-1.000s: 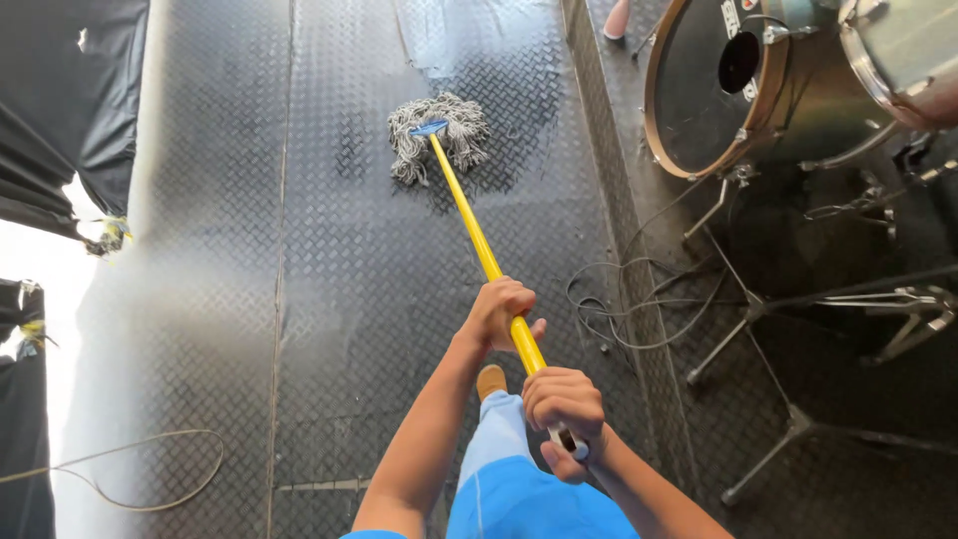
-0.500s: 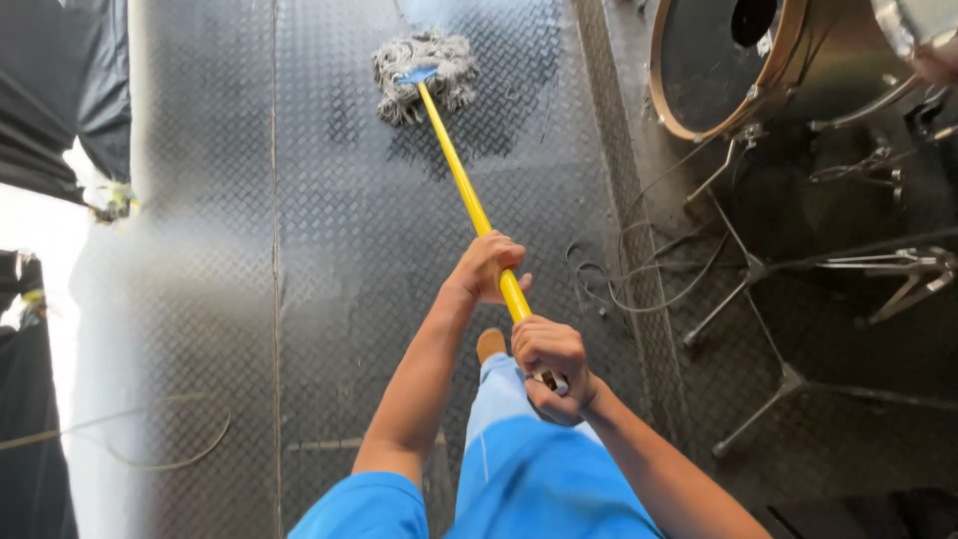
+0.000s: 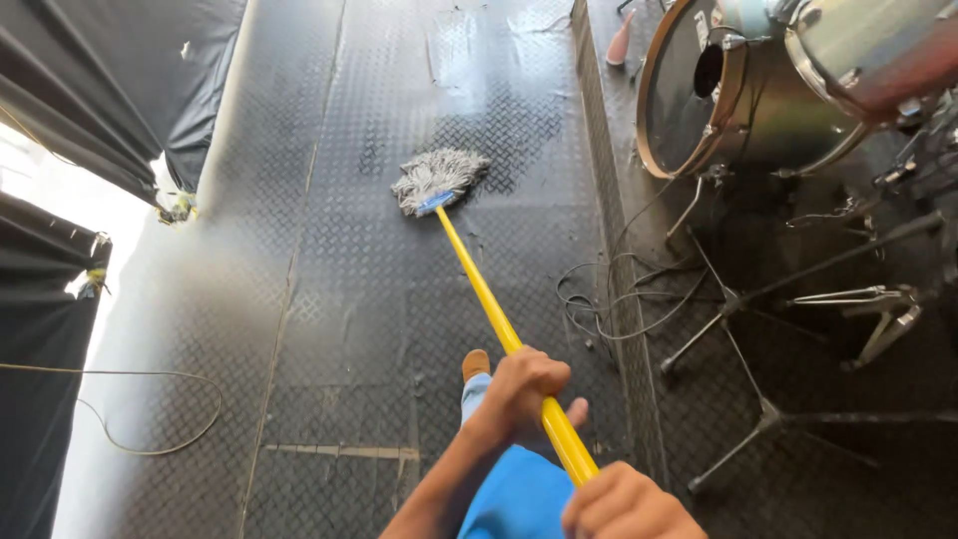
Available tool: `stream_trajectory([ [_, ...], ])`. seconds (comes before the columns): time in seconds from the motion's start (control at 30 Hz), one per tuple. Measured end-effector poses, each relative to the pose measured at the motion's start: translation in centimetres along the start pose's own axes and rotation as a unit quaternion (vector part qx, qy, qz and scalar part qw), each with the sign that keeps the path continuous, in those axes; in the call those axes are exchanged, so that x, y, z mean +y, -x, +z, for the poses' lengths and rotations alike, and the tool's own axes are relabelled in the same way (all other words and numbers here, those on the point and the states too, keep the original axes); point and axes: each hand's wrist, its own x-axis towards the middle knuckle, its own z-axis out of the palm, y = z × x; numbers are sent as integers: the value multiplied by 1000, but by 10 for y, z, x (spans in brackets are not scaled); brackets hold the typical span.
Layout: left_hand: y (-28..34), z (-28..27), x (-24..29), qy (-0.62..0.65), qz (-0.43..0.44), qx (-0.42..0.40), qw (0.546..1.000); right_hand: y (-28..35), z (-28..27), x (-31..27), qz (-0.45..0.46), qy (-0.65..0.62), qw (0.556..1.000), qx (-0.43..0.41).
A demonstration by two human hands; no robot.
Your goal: Mopping a metal diamond-plate floor in a stage area.
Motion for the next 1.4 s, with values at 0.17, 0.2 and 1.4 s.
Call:
stream_trajectory([
  [0.17, 5, 37, 44, -30, -5, -3, 1000, 4, 8, -65, 43, 68, 997, 7],
  [0.2, 4, 46, 40, -37, 14, -7, 999, -2, 6, -75, 92, 113, 989, 12],
  [1.4, -155, -54, -189, -9, 92, 90, 992, -57, -171, 131, 175, 242, 950, 90],
])
